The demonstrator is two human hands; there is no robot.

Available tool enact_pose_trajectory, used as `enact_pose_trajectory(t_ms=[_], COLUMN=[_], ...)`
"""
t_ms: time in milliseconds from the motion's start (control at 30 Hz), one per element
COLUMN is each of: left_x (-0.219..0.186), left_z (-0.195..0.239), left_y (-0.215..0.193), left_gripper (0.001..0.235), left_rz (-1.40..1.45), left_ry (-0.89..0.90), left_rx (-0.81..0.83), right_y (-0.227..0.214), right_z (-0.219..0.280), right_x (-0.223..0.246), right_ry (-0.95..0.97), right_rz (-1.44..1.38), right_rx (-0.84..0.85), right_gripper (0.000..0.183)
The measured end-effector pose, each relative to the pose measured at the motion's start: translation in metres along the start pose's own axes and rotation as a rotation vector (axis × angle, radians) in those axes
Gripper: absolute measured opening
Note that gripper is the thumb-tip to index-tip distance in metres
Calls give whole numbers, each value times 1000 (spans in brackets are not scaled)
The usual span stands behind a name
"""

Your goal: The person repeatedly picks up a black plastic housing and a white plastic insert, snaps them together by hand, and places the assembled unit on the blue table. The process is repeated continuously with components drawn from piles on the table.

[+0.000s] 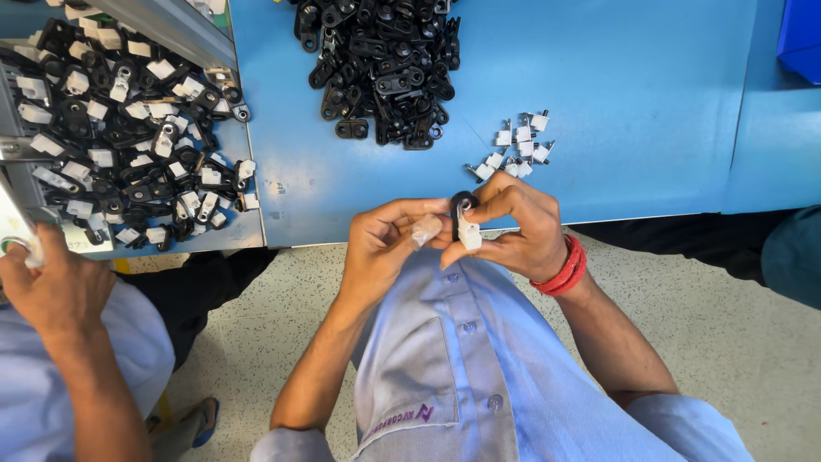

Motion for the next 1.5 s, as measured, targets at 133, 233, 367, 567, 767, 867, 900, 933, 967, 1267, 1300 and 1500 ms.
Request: enact_pose_trajectory(t_ms=[133, 233, 367, 567, 767, 867, 900, 933, 967, 1267, 1300, 1500], left_x=[5, 8, 15, -84, -189, -200, -198, -195, -190, -174, -148, -29], left_z=[-9, -13, -22, -16, 16, 10, 3, -4, -9, 7, -8, -70], left_y=[-2, -12, -29, -105, -158, -178, -191, -203, -217, -180, -164, -114], left_gripper=[28, 37, 33, 41, 38, 30, 32, 36, 40, 30, 27, 38], left_rz=[-6, 61, -110, -772, -1396, -1411, -1438, -1459, -1476, -1473, -1412, -1399], left_ry=[35, 32, 64, 558, 928, 946, 828, 711, 594, 820, 749, 399], left_rx=[-23, -21, -59, -474, -763, -841, -853, -856, -854, -794, -689, -412], right_y=[6, 10, 30, 19, -23, -18, -18, -18, -18, -18, -12, 23], right_z=[-3, -8, 6, 44, 82, 90, 88, 83, 81, 78, 78, 68], right_x=[1, -4, -32, -137, -250, -273, -270, -265, -265, -202, -192, -148], right_ry=[22, 73, 242, 491, 625, 668, 613, 559, 580, 578, 539, 559], right_rz=[55, 57, 47, 329, 617, 499, 525, 553, 513, 326, 274, -30], right_rx=[28, 33, 170, 59, -83, -102, -104, -110, -128, -266, -257, -99], right_gripper=[52, 47, 47, 57, 36, 22, 21, 19, 19, 21, 25, 34])
Point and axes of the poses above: each hand's wrist, its own z-axis away from the middle knuckle, its own y-axis out of the palm, x = y × z, the point moved 9 cm from there along -z, towards the middle knuckle, and after that the axes turned 9 degrees about z, right-handed, at the moved point
